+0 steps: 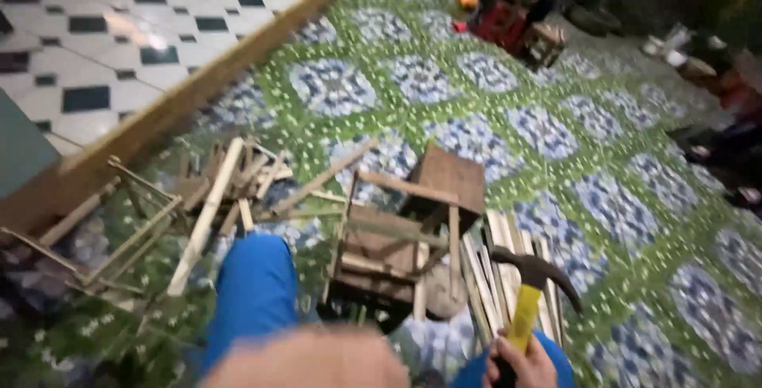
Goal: The person is using a hammer to secure thin wooden slats onto a small wooden frame.
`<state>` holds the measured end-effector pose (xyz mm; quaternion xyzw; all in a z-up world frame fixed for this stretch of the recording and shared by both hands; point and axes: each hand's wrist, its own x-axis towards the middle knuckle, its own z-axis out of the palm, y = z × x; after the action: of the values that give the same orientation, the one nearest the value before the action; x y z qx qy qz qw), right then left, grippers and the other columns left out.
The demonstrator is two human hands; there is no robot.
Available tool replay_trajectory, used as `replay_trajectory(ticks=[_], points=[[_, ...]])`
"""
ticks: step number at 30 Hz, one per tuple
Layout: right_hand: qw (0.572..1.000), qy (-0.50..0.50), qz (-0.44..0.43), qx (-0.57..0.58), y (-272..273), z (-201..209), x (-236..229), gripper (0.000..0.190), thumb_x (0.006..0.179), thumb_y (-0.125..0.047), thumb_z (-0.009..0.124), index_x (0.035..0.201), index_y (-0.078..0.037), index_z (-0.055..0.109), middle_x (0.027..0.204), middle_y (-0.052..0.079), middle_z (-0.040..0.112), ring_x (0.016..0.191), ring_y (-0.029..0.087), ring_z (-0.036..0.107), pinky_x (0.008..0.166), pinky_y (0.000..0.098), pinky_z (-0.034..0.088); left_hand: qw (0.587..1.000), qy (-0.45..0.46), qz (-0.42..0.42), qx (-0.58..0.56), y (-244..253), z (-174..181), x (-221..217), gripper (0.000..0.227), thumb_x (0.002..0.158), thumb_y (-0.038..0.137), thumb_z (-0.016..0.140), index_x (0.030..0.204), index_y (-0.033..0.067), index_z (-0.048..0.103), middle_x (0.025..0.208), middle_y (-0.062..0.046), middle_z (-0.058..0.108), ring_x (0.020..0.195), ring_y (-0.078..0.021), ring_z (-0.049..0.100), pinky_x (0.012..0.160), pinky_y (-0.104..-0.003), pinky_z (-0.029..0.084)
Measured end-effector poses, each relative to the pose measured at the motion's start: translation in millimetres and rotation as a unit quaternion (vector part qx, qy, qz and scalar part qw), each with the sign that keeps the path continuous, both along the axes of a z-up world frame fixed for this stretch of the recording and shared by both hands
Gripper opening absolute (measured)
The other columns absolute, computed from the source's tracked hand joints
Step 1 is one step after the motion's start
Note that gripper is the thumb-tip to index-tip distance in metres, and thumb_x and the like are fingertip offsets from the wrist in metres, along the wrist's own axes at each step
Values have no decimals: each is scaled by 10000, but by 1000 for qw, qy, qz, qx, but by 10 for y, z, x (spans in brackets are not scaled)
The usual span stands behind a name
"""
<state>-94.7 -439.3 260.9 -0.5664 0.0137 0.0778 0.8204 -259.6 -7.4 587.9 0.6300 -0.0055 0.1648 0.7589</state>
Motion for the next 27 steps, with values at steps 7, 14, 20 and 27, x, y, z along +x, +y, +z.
replay_trajectory(ticks=[7,14,20,27], points=[[981,122,-105,-111,376,556,664,354,956,11,574,1308,32,602,714,231,502,420,325,424,364,423,325,994,84,59,28,483,-1141,2185,298,942,96,627,1195,-8,744,943,-107,772,830,-173,691,788,-295,600],[981,83,-11,-173,828,1409,1384,404,899,103,581,1301,131,598,720,206,558,512,254,498,382,377,414,955,276,84,73,514,-2457,3341,614,884,174,682,1470,46,552,1240,-116,686,1107,-220,655,939,-322,541],[956,87,-18,-280,1231,1579,1467,427,875,100,598,1298,108,652,547,164,560,377,239,481,318,345,394,936,282,75,197,465,-3123,3757,665,869,301,653,1471,46,532,1388,-136,658,1224,-283,648,1019,-364,509],[952,83,-19,-295,1264,1421,1509,556,880,88,626,1433,54,586,654,182,624,422,216,506,321,329,397,917,308,55,246,336,-2912,3730,582,934,198,596,1491,56,507,1423,-131,642,1267,-287,645,1053,-385,522]])
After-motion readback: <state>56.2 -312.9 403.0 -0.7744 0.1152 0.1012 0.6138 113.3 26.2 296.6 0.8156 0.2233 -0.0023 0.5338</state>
